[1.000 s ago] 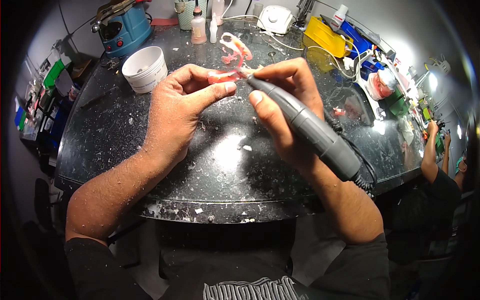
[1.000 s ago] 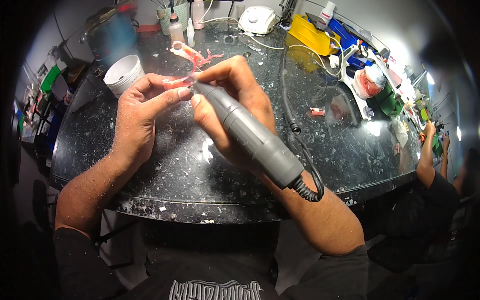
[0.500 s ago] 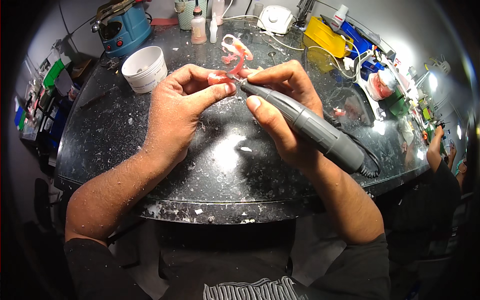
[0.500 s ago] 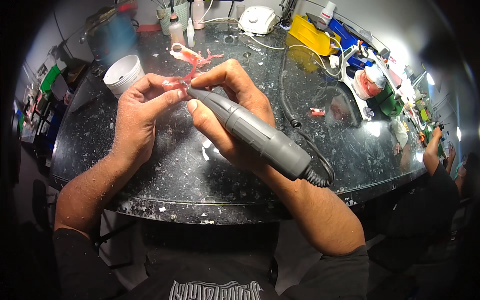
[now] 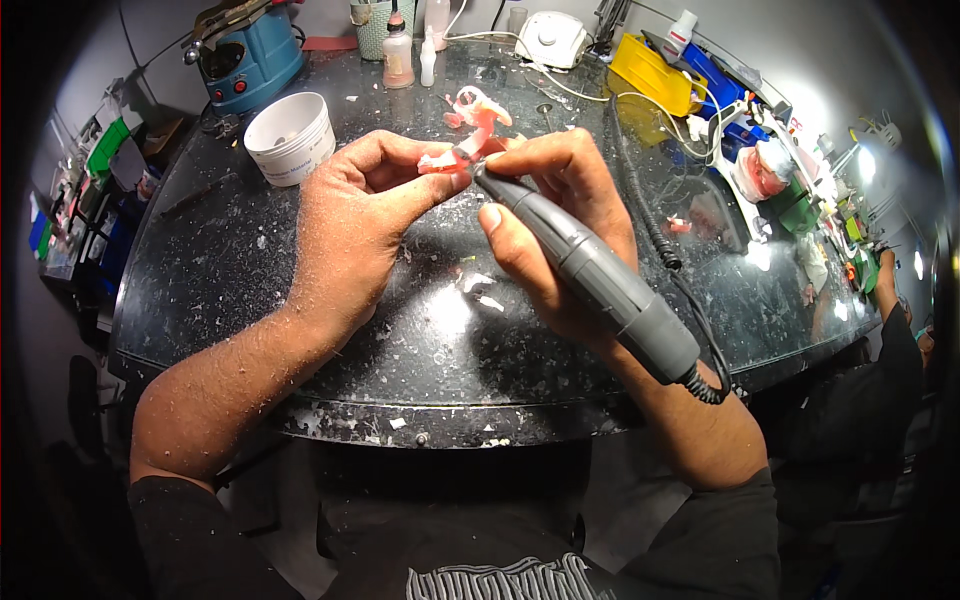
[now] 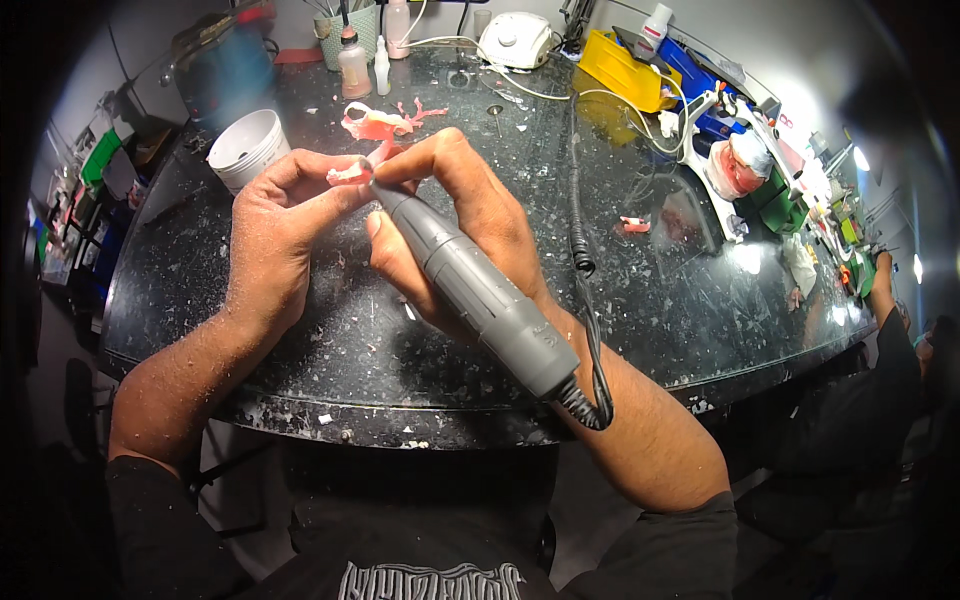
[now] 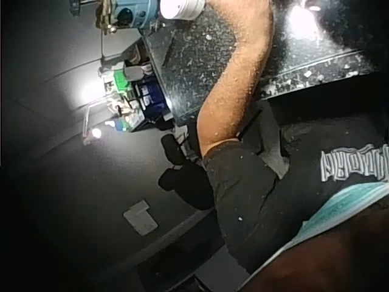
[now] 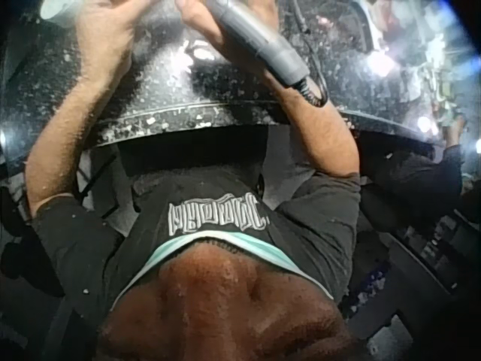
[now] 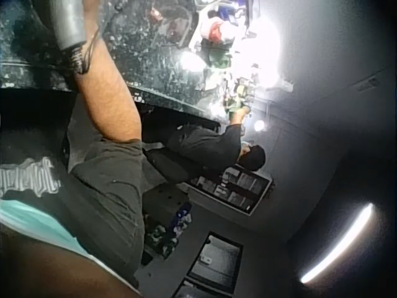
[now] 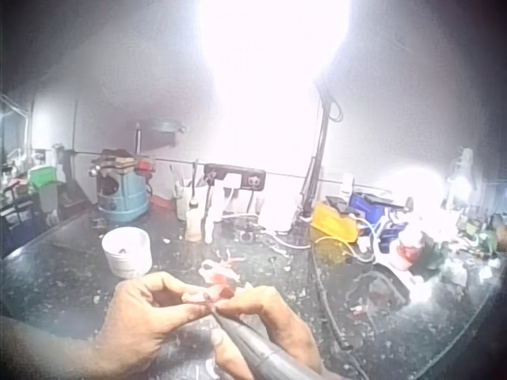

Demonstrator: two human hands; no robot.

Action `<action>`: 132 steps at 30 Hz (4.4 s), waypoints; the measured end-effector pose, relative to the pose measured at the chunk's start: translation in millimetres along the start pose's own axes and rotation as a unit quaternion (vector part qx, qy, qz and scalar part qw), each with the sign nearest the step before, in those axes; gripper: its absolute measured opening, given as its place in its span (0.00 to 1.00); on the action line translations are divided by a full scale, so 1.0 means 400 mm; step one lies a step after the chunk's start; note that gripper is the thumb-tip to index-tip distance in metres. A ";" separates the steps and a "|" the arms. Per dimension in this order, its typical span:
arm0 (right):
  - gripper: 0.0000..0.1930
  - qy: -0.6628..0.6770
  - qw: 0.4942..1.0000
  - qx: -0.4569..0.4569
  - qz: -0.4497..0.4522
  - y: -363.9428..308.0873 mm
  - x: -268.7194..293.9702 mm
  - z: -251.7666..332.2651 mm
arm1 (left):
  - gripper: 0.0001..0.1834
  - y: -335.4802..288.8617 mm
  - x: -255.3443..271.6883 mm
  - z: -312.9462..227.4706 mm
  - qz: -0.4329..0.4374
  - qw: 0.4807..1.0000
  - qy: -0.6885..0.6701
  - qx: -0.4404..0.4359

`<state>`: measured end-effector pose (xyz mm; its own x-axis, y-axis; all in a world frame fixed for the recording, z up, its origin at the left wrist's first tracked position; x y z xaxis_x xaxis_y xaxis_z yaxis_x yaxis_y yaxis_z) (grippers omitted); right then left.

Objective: The person uses a rotary handpiece to grind and shape a pink acrylic dental prosthesis held in the left hand. The person rotates the object to access different surfaces while the tool removes material, producing visible pink shavings on the workbench.

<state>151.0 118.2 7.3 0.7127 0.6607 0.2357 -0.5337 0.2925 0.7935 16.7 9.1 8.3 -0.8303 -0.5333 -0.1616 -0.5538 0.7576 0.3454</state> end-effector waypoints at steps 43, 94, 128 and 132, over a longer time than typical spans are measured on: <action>0.16 -0.028 0.998 0.026 0.047 0.001 -0.003 0.012 | 0.04 -0.002 0.005 -0.005 -0.002 1.000 0.022 0.001; 0.18 0.321 0.881 -0.347 -0.028 0.014 0.020 -0.001 | 0.11 0.021 0.010 0.017 0.052 0.998 0.032 -0.008; 0.13 0.207 0.936 -0.285 0.015 0.004 0.027 -0.034 | 0.23 0.035 0.019 0.015 0.185 0.982 0.022 -0.007; 0.15 0.193 0.945 -0.266 -0.001 0.009 0.025 -0.017 | 0.14 0.038 0.017 -0.003 0.169 0.968 0.104 -0.151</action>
<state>153.2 130.6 8.5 0.5503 0.8321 -0.0686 -0.7585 0.5326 0.3756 2.7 16.8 13.5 -0.9138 -0.3610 0.1863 -0.1828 0.7749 0.6051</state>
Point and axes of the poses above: each hand's wrist, its own y-axis towards the middle knuckle, its own x-axis out of the back of the hand, z = x × y, the point moved 2 cm from there along y, towards the middle knuckle, and after that the axes turned 1 degree about -x, right-handed, at the moved point
